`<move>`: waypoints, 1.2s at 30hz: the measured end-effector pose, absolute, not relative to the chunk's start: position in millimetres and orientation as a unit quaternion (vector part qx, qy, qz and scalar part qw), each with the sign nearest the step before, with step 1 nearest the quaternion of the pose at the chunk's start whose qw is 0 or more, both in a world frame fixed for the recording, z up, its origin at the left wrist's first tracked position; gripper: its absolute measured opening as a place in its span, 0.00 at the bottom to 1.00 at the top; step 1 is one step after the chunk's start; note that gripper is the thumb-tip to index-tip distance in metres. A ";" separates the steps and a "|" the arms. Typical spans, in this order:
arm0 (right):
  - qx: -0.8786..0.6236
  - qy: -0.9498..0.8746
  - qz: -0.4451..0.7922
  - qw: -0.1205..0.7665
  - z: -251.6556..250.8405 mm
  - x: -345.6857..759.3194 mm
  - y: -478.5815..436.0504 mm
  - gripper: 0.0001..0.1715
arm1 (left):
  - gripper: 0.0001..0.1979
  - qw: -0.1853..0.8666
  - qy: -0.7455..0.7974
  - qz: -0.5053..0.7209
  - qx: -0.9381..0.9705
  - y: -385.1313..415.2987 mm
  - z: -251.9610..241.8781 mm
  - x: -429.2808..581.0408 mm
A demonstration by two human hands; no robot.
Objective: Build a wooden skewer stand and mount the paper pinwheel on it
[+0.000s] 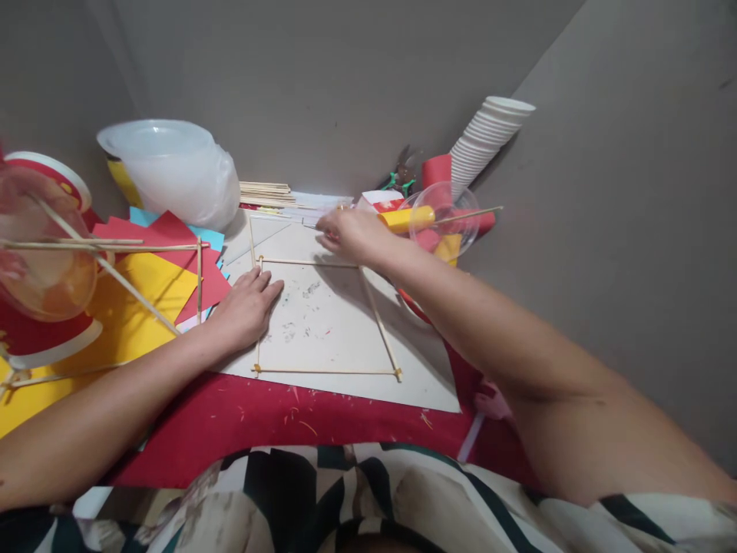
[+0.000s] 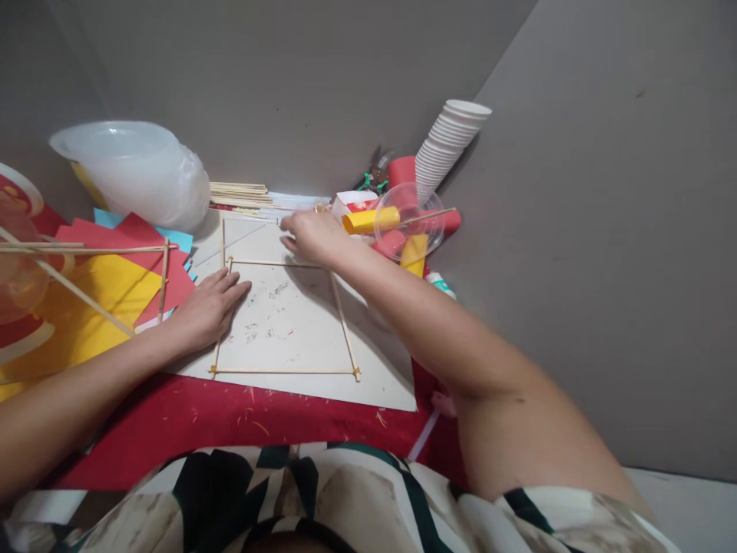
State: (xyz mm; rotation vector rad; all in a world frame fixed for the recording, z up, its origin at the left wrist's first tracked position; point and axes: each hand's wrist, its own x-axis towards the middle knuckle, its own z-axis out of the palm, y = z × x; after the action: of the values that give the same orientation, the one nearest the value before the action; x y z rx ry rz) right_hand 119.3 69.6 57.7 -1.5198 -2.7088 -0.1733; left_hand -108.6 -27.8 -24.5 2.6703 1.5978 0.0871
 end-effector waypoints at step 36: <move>-0.355 -0.931 0.086 -0.013 18.1 152.5 -91.9 0.28 | 0.27 0.005 0.499 -0.024 0.866 -22.8 -11.6 -113.5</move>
State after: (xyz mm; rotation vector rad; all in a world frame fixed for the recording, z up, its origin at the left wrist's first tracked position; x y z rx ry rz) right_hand 152.5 -91.9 18.1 -1.1260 -2.9479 0.2711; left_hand -113.5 -22.8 -11.6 2.7113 1.5633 -0.0751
